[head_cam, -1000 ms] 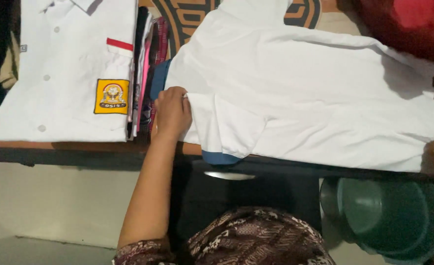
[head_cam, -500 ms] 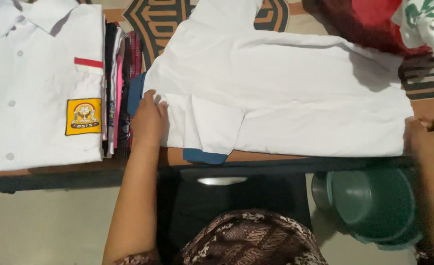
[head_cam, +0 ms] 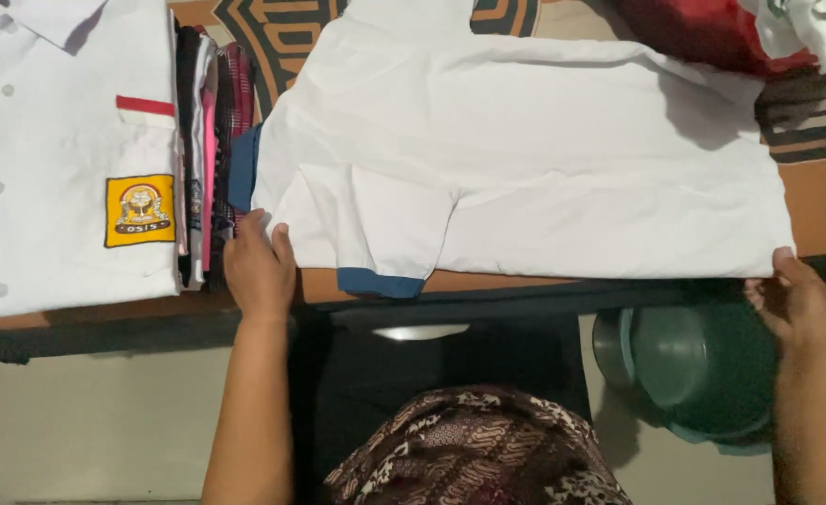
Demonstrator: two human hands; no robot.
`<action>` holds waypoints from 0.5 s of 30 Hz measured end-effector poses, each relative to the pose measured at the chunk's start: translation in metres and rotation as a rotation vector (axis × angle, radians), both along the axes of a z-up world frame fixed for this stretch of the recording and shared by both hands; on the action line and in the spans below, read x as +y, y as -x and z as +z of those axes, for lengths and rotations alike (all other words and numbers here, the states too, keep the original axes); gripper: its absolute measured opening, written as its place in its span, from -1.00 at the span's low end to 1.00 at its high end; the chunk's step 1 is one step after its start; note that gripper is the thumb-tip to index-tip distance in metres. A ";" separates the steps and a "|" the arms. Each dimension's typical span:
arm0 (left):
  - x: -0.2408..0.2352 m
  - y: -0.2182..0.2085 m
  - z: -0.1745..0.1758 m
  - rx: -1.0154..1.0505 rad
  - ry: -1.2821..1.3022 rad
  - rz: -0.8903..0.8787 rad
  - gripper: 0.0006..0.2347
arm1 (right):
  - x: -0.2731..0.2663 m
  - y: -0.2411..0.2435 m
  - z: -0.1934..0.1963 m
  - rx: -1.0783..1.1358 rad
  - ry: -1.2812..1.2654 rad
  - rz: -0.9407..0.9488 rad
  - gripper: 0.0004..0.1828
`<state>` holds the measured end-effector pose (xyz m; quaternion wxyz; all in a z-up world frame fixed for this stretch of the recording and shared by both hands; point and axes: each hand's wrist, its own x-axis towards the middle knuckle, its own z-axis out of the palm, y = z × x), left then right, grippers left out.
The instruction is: A person is seen folding a white school uniform shirt and a pair of blue checkered shorts on a table.
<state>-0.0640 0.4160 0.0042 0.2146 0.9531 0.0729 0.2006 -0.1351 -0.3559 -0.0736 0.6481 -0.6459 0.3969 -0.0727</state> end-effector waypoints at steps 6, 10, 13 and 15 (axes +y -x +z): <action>0.008 0.004 0.001 0.006 0.121 0.002 -0.71 | 0.018 0.001 0.038 0.035 0.180 0.021 -0.73; 0.014 0.009 -0.006 -0.094 0.070 -0.059 -0.68 | -0.015 -0.005 0.011 -0.070 0.240 0.116 -0.84; 0.018 0.010 -0.010 -0.032 0.105 -0.045 -0.69 | 0.038 0.013 0.038 -0.087 0.304 0.081 -0.74; 0.013 0.013 -0.004 0.016 0.127 -0.014 -0.70 | 0.072 0.019 0.055 -0.118 0.329 0.054 -0.59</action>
